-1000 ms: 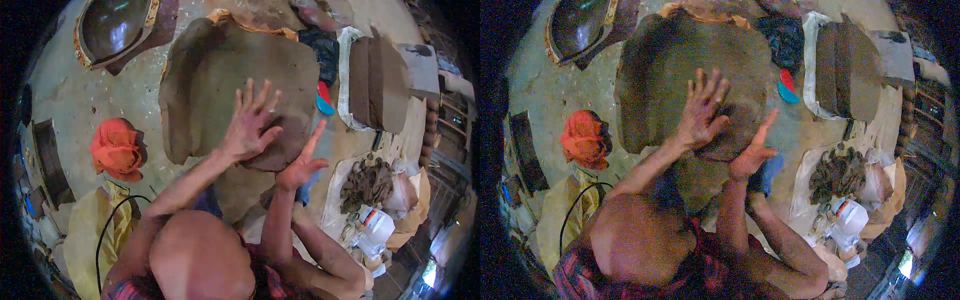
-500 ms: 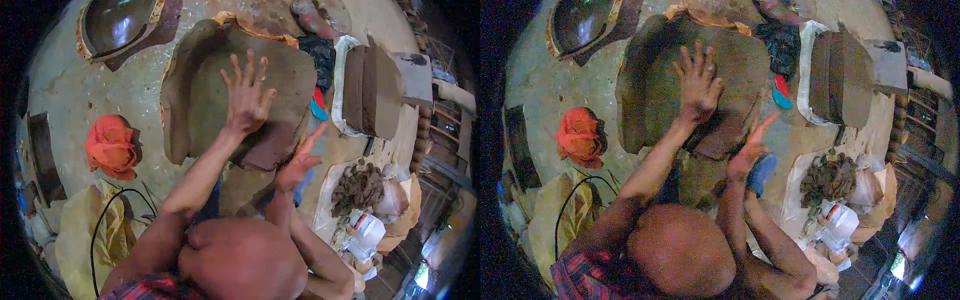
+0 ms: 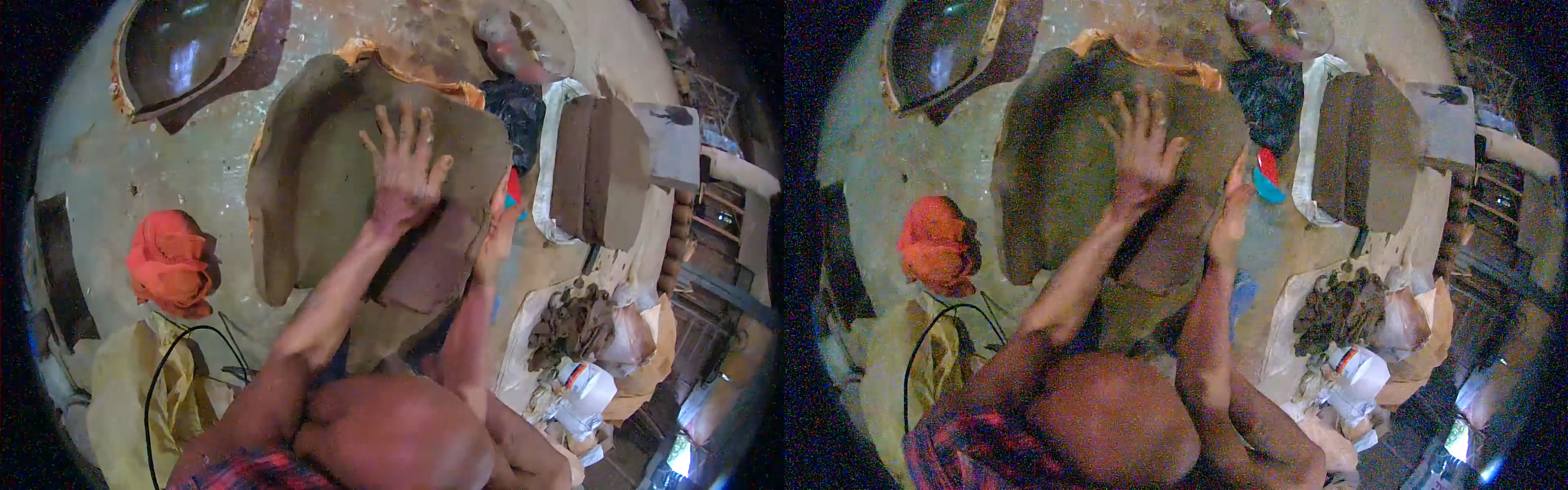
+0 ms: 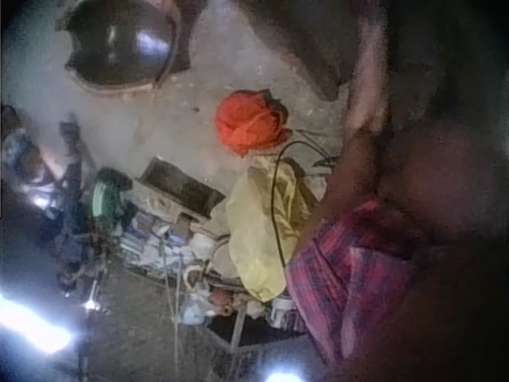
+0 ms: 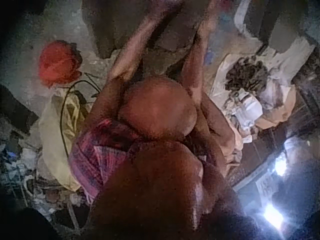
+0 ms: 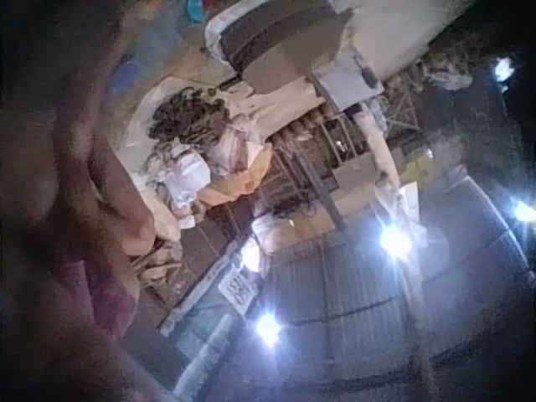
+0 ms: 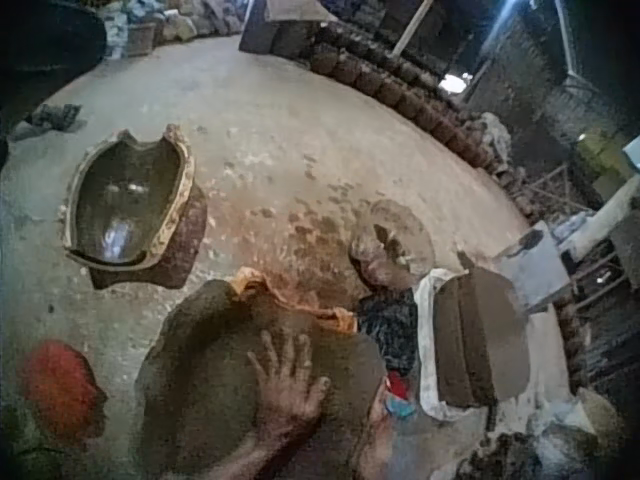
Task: The person wipes the inside of two mold halves with a cloth, scrapes the surface of a clay slab with a small red tool, and uses a large metal blade to separate the slab. They then lift the clay slab and press it into the bottom and sides of one mold by hand.
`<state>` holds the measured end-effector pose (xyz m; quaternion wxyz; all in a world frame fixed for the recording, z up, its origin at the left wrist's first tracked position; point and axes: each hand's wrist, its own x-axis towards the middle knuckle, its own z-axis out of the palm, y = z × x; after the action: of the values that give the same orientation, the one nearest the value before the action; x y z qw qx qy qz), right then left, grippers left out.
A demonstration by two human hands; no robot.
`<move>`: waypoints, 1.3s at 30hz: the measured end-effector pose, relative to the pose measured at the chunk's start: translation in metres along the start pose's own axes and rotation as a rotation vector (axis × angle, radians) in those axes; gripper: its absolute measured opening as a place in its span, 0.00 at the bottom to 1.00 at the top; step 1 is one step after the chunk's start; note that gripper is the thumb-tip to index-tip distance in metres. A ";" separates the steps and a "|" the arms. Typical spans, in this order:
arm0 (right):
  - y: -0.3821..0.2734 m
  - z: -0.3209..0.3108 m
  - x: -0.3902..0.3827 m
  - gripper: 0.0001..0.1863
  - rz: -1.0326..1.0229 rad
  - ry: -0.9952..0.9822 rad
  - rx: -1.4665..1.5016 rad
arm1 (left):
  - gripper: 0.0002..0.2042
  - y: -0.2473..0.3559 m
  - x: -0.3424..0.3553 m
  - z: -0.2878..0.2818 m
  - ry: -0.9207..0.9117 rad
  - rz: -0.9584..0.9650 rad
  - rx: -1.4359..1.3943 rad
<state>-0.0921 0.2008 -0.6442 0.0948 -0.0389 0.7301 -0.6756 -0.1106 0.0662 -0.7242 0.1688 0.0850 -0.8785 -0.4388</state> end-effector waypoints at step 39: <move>0.020 0.022 0.010 0.47 -0.078 0.093 0.228 | 0.34 0.007 0.159 0.041 0.256 0.229 -0.130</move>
<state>-0.0967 0.1788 -0.6666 0.0383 -0.0251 0.6502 -0.7584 -0.2734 0.0537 -0.7061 0.3332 0.0283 -0.8236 -0.4582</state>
